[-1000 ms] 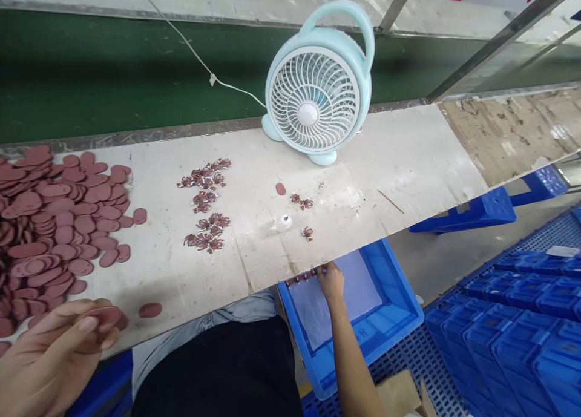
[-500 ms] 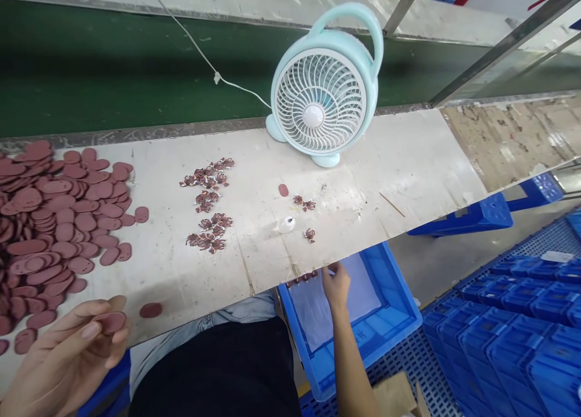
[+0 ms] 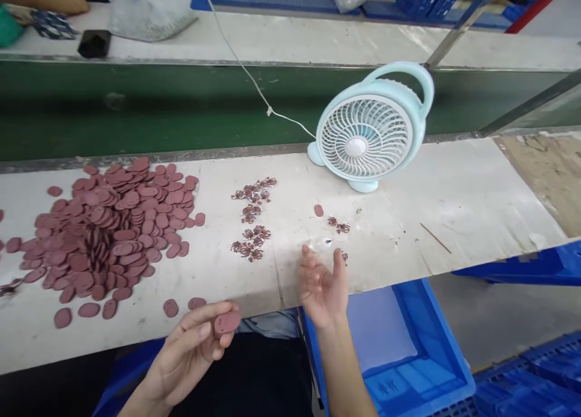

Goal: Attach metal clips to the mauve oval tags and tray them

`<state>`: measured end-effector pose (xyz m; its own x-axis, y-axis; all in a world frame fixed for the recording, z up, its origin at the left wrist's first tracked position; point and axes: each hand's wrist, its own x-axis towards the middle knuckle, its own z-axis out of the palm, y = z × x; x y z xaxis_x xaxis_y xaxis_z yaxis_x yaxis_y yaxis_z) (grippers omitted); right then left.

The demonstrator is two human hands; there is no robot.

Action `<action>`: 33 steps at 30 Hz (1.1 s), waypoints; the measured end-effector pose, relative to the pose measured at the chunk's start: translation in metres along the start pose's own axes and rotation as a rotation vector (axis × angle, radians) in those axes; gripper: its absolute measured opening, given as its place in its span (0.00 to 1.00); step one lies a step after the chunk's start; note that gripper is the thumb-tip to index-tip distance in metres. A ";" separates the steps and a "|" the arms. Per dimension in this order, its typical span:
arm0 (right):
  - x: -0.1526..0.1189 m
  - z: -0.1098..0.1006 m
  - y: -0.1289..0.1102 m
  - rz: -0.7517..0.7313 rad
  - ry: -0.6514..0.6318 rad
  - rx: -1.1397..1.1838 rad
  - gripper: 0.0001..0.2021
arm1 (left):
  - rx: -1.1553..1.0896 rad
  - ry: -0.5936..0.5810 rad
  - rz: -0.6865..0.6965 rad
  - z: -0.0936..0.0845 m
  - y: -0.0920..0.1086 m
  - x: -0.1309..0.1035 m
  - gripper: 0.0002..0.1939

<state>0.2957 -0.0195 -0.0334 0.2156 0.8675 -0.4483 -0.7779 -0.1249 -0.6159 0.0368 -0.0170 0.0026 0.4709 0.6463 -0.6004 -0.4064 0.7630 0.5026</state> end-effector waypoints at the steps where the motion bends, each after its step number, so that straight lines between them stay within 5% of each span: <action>1: 0.009 0.000 -0.001 0.083 -0.113 0.194 0.25 | -0.011 -0.038 0.000 -0.001 0.000 0.000 0.13; 3: 0.022 0.000 -0.005 0.151 -0.244 0.439 0.24 | -0.042 -0.105 0.013 -0.003 0.000 0.001 0.13; 6: 0.022 0.006 -0.008 0.182 -0.263 0.477 0.15 | -0.094 -0.161 0.024 -0.004 -0.003 0.002 0.13; 11: -0.026 0.042 -0.001 0.031 -0.008 0.015 0.17 | -0.126 -0.211 0.036 -0.005 -0.009 0.004 0.11; 17: -0.078 0.068 0.031 -0.293 -0.007 -0.512 0.16 | -0.055 -0.169 0.045 0.004 -0.012 0.008 0.12; 21: -0.084 0.072 0.050 -0.523 0.063 -0.662 0.12 | -0.068 -0.173 0.059 0.006 -0.012 0.009 0.12; 26: -0.079 0.067 0.055 -0.704 -0.005 -0.754 0.12 | -0.065 -0.159 0.063 0.004 -0.011 0.008 0.13; 33: -0.077 0.062 0.055 -0.744 -0.023 -0.830 0.13 | -0.059 -0.148 0.060 0.004 -0.011 0.010 0.14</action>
<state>0.1996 -0.0635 0.0076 0.4465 0.8675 0.2193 0.1783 0.1539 -0.9719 0.0489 -0.0190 -0.0070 0.5526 0.6883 -0.4699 -0.4805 0.7238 0.4952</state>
